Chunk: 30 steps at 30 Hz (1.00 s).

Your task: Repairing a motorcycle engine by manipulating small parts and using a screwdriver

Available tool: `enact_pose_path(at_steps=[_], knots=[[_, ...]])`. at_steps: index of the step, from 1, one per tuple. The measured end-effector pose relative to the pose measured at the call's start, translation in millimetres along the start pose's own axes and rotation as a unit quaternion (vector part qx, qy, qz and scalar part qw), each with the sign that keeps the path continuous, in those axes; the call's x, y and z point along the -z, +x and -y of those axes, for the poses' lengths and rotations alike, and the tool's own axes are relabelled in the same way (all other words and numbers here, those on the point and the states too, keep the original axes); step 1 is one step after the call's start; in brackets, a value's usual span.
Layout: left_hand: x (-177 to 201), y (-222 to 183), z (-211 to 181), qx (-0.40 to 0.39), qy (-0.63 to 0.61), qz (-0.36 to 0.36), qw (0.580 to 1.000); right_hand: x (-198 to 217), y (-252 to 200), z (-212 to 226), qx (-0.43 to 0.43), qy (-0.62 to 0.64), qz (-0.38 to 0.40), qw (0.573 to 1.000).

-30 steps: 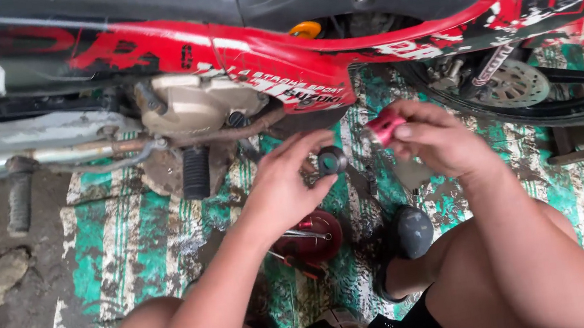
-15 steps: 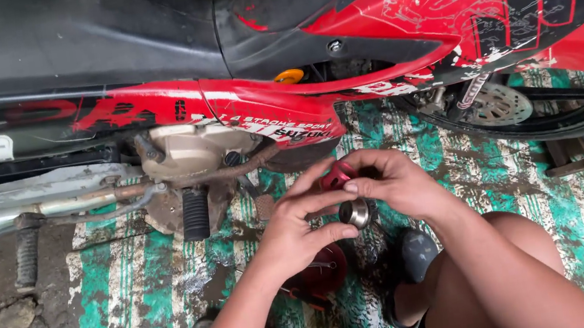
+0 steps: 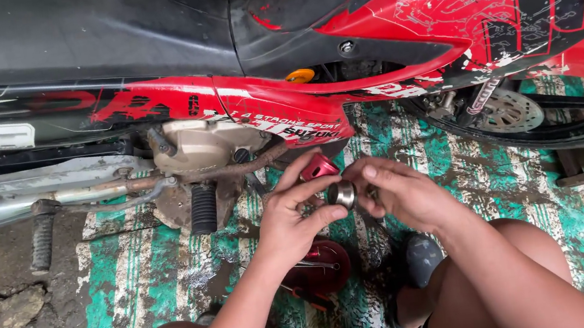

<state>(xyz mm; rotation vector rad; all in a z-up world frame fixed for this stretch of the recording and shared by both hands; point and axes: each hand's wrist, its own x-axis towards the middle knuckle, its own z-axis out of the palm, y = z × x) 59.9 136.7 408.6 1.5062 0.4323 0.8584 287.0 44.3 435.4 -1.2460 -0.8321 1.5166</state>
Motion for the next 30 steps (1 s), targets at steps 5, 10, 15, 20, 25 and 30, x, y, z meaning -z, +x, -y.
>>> enact_pose_path(at_steps=[5, 10, 15, 20, 25, 30], knots=[[-1.2, 3.4, -4.0, -0.058, 0.063, -0.040, 0.996, 0.9, 0.2, -21.4, -0.045, 0.121, 0.053, 0.990], [-0.7, 3.7, -16.8, -0.078, 0.097, -0.033, 0.992, 3.6, 5.8, -34.2, 0.020, 0.102, 0.071, 0.992], [21.7, 12.8, 5.8, -0.036, 0.000, -0.013, 0.999, -2.5, 3.4, -9.0, 0.120, -0.051, 0.019, 0.991], [33.4, 12.9, 9.4, 0.021, -0.195, 0.027, 0.980, -8.5, -9.2, 10.0, 0.231, -0.221, -0.083, 0.944], [30.2, 11.6, 0.2, 0.017, -0.042, 0.018, 0.999, -14.0, -13.2, 28.5, 0.268, -0.345, -0.130, 0.890], [19.3, 14.7, -10.2, 0.014, 0.023, 0.018, 0.999, -13.6, -6.5, 28.4, 0.269, -0.374, -0.124, 0.879]])
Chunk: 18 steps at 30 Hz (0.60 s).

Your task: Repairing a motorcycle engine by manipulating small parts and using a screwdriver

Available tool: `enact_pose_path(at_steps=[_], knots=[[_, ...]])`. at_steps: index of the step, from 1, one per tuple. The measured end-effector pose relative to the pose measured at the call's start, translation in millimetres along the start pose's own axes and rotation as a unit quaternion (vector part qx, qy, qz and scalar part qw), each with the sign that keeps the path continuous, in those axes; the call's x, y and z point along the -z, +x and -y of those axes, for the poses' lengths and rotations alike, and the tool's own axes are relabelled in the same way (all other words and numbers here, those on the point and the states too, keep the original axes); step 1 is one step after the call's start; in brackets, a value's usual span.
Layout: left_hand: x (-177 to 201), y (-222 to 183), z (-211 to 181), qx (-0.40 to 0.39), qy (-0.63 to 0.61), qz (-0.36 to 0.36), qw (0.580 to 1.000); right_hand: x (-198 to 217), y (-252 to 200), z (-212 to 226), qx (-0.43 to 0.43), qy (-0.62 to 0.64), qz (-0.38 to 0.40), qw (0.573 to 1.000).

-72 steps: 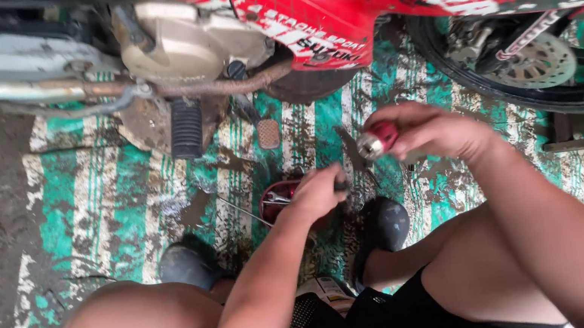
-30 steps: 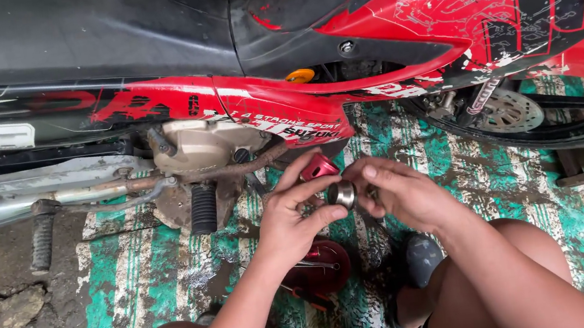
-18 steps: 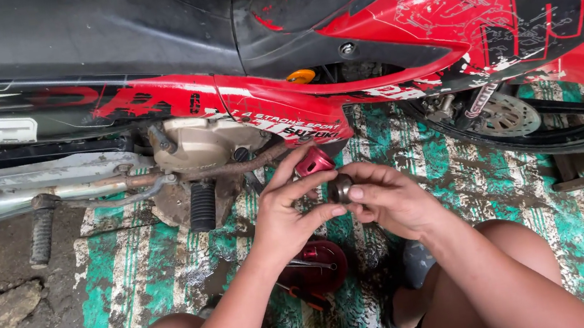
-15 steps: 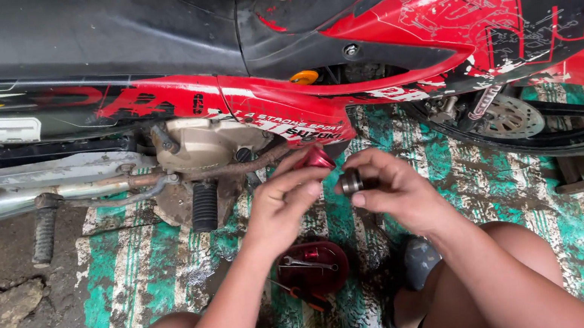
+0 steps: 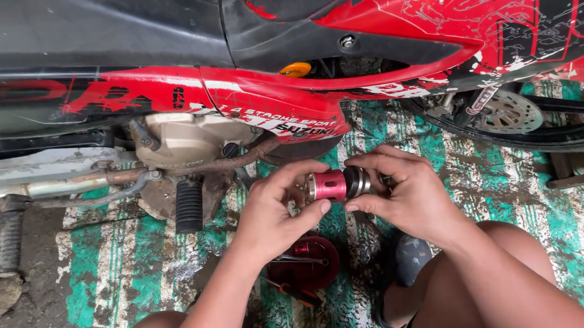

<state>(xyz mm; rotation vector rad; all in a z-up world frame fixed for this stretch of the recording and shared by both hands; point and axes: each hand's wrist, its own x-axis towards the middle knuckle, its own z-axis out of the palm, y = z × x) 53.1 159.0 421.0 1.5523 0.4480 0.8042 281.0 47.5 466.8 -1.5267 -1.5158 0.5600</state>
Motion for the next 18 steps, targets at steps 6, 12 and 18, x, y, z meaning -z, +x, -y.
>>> enact_pose_path(at_steps=[6, 12, 18], knots=[[-2.1, 2.8, 7.6, 0.002, -0.010, -0.007, 1.000, -1.1, 3.2, 1.6, -0.006, -0.009, 0.018, 1.000], [10.7, 16.4, 1.3, 0.060, -0.011, -0.079, 0.995, -0.8, 5.8, -7.6, -0.054, 0.000, 0.041, 0.998], [26.8, 21.2, 24.3, 0.252, 0.020, -0.133, 0.958, -21.2, 4.6, -60.6, -0.153, 0.072, 0.060, 0.984]])
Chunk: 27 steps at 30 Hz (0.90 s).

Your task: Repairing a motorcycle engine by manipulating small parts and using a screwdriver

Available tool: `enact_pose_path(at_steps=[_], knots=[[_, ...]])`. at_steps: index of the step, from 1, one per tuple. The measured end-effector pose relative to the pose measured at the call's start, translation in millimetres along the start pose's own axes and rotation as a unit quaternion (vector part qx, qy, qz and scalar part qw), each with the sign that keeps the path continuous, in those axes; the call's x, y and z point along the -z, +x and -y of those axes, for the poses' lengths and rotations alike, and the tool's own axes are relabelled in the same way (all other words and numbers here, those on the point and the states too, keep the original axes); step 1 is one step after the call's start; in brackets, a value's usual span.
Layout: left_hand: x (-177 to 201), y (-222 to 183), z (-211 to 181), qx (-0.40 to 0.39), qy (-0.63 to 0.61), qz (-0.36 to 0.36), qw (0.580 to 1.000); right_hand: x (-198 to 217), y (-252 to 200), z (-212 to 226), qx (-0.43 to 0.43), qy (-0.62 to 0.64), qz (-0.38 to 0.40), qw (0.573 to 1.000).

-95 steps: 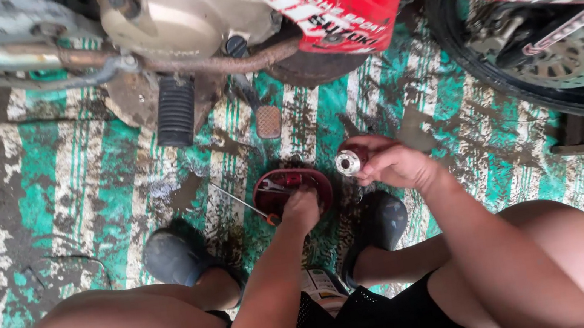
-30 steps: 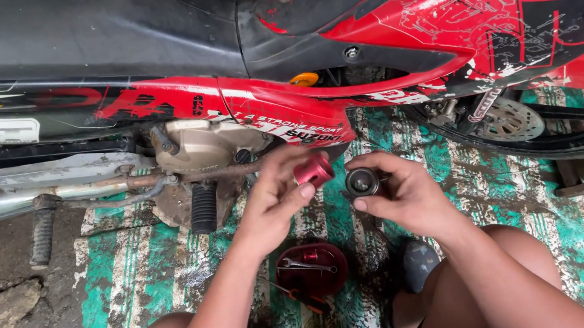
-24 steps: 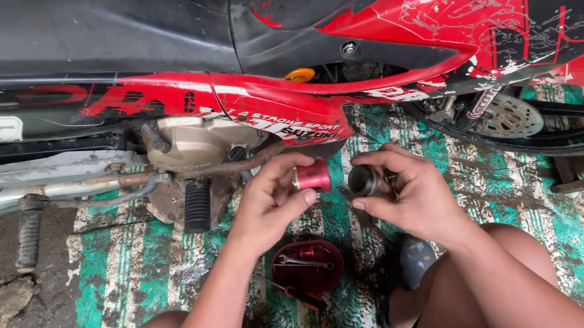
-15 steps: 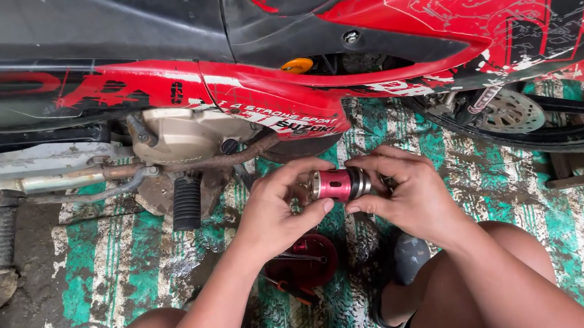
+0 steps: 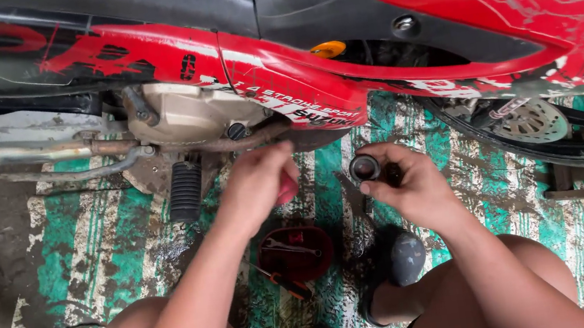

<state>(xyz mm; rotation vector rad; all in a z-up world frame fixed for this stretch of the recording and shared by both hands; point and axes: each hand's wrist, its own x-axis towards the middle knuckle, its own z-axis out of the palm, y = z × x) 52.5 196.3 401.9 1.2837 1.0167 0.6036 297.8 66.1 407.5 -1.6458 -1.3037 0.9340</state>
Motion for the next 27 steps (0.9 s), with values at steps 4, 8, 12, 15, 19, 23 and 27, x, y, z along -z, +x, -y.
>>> enact_pose_path(at_steps=[4, 8, 12, 15, 19, 23, 27], knots=[[-16.8, 10.7, 1.0, 0.165, 0.041, 0.001, 0.985, -16.0, 17.6, -14.0, -0.037, 0.003, 0.013, 0.999], [-24.4, 29.6, 38.0, 0.165, -0.019, -0.007, 0.986, -31.1, 35.8, -40.5, -0.080, 0.085, -0.002, 0.993], [-36.2, 51.3, 75.8, 0.221, -0.012, 0.002, 0.975, -41.4, 46.5, -51.1, -0.082, 0.092, -0.003, 0.992], [-36.0, 60.9, 83.9, 0.270, -0.120, 0.026, 0.955, -48.4, 48.6, -60.0, -0.087, 0.089, -0.012, 0.992], [-33.4, 65.6, 94.6, 0.313, -0.199, 0.036, 0.928, -52.4, 47.6, -61.4, -0.072, 0.071, -0.001, 0.995], [-31.9, 66.5, 89.9, 0.319, -0.235, 0.044, 0.917, -46.7, 53.2, -58.1, -0.064, 0.063, 0.018, 0.996], [-33.1, 70.4, 97.5, 0.313, -0.263, 0.055, 0.911, -44.5, 51.7, -67.2, -0.027, 0.063, 0.016, 0.998]])
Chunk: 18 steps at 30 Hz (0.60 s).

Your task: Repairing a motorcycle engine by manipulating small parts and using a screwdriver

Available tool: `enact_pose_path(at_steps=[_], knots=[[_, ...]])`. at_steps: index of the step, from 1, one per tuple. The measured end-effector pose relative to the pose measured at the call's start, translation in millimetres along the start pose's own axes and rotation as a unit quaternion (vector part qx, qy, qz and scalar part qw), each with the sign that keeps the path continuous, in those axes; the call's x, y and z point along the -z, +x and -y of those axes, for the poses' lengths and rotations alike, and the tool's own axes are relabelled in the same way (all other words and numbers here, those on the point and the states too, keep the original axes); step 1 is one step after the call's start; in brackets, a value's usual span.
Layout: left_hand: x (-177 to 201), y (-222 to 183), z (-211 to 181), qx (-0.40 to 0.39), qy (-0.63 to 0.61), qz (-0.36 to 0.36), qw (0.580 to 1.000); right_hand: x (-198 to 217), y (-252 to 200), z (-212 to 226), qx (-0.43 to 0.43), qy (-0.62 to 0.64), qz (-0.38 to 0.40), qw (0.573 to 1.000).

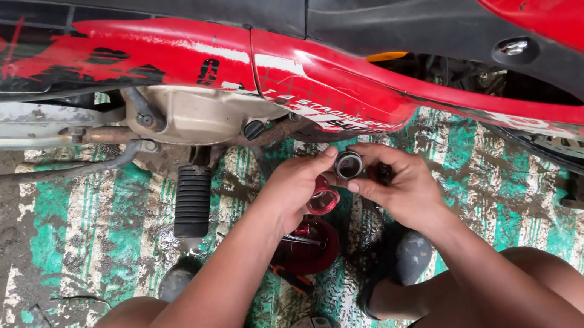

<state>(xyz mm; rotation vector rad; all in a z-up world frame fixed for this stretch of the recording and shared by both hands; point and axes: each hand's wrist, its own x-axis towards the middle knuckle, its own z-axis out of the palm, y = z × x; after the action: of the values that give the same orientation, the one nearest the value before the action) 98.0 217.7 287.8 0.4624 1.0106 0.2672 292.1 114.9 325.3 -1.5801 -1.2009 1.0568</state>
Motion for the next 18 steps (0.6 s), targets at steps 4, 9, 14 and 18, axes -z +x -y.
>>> enact_pose_path(at_steps=[4, 9, 14, 18], knots=[[-8.2, -22.4, -19.0, 0.001, -0.020, 0.007, 1.000, 15.8, 2.3, -13.3, -0.005, 0.132, 0.103, 0.986], [-2.1, -30.6, -26.7, -0.007, -0.048, 0.013, 0.999, 33.1, 1.9, 5.9, -0.065, 0.295, 0.150, 0.941], [3.1, -32.5, -21.7, -0.004, -0.102, 0.006, 0.995, 37.2, -8.6, 20.4, -0.057, 0.260, 0.162, 0.950], [-0.7, -39.0, -20.5, -0.003, -0.124, 0.011, 0.992, 37.9, -12.9, 26.5, -0.056, 0.281, 0.150, 0.946]])
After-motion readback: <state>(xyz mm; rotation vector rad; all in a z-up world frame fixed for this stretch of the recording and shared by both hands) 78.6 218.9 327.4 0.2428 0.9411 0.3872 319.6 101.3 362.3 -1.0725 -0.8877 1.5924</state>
